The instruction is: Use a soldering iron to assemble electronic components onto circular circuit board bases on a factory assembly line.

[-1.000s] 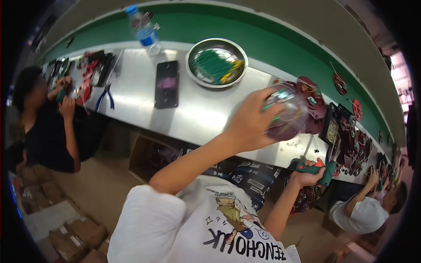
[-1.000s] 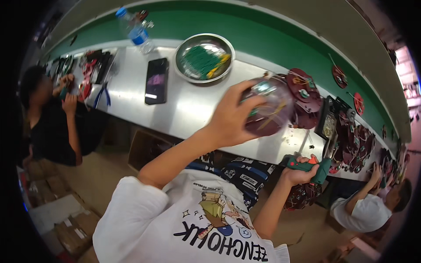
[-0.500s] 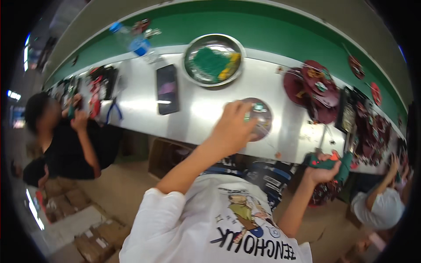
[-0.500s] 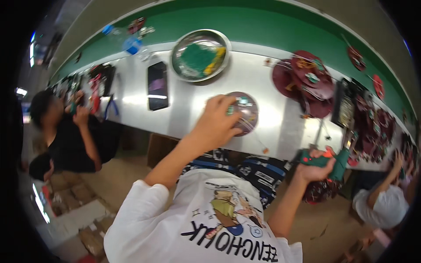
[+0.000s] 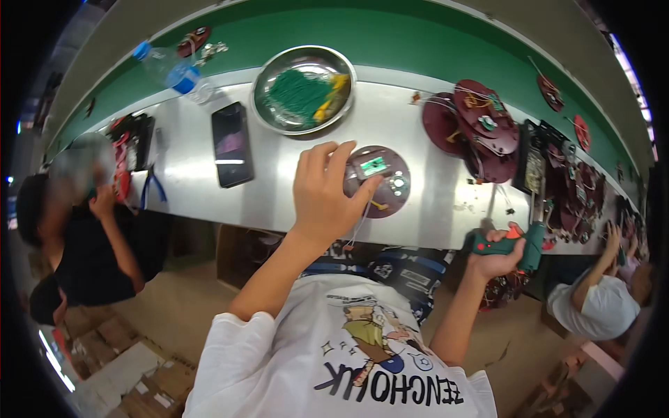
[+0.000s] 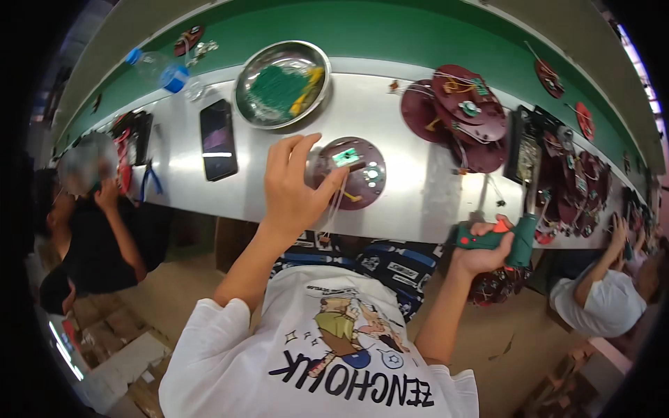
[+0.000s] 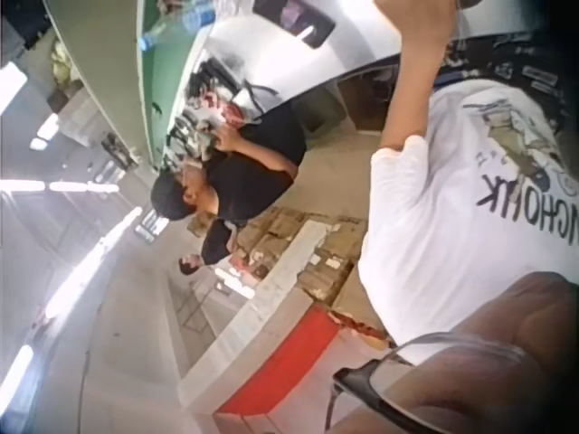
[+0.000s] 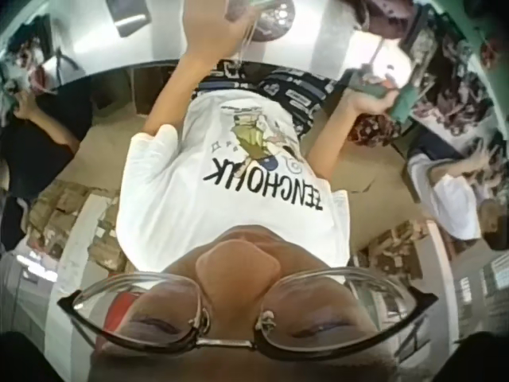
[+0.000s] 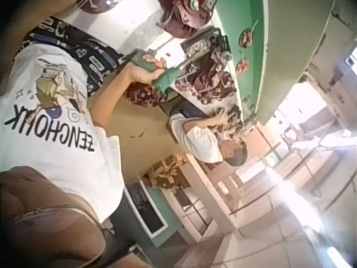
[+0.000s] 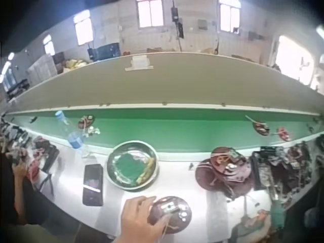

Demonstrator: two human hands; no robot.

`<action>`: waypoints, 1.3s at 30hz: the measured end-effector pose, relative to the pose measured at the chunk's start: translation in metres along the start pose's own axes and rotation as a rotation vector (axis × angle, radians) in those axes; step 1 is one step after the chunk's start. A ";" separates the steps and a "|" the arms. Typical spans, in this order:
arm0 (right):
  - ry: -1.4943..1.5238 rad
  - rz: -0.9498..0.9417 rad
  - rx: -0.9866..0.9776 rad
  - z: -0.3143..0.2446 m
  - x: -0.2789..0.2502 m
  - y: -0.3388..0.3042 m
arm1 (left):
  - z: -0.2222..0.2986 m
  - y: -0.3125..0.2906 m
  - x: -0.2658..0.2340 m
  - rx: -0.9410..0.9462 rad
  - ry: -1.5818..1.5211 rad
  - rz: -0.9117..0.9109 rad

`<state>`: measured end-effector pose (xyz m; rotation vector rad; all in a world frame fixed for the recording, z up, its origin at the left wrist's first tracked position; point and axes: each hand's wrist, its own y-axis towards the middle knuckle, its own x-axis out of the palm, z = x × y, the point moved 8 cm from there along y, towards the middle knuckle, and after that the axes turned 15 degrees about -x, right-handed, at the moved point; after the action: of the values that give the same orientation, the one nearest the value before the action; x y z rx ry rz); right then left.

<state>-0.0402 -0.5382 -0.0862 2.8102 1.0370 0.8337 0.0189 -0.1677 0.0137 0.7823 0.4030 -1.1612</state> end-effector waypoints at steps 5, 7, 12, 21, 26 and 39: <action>0.014 -0.028 -0.019 -0.005 0.001 0.000 | -0.006 0.001 0.037 -0.020 0.036 -0.223; 0.027 -0.071 -0.031 -0.010 0.000 0.001 | -0.005 0.010 0.045 0.127 0.006 -0.253; 0.005 -0.032 -0.044 -0.011 0.001 0.002 | 0.002 0.020 0.058 0.372 -0.069 -0.360; 0.004 -0.050 -0.036 -0.010 0.001 0.001 | -0.008 0.098 0.010 0.272 -0.022 -0.094; 0.004 -0.049 -0.048 -0.012 0.001 0.001 | -0.057 0.138 0.043 0.032 0.432 -0.118; -0.038 -0.037 -0.020 -0.012 0.005 -0.002 | -0.080 0.145 0.018 -0.179 -0.058 -0.087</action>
<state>-0.0440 -0.5358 -0.0744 2.7702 1.0654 0.7793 0.1679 -0.0954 -0.0034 0.5790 0.4897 -1.2079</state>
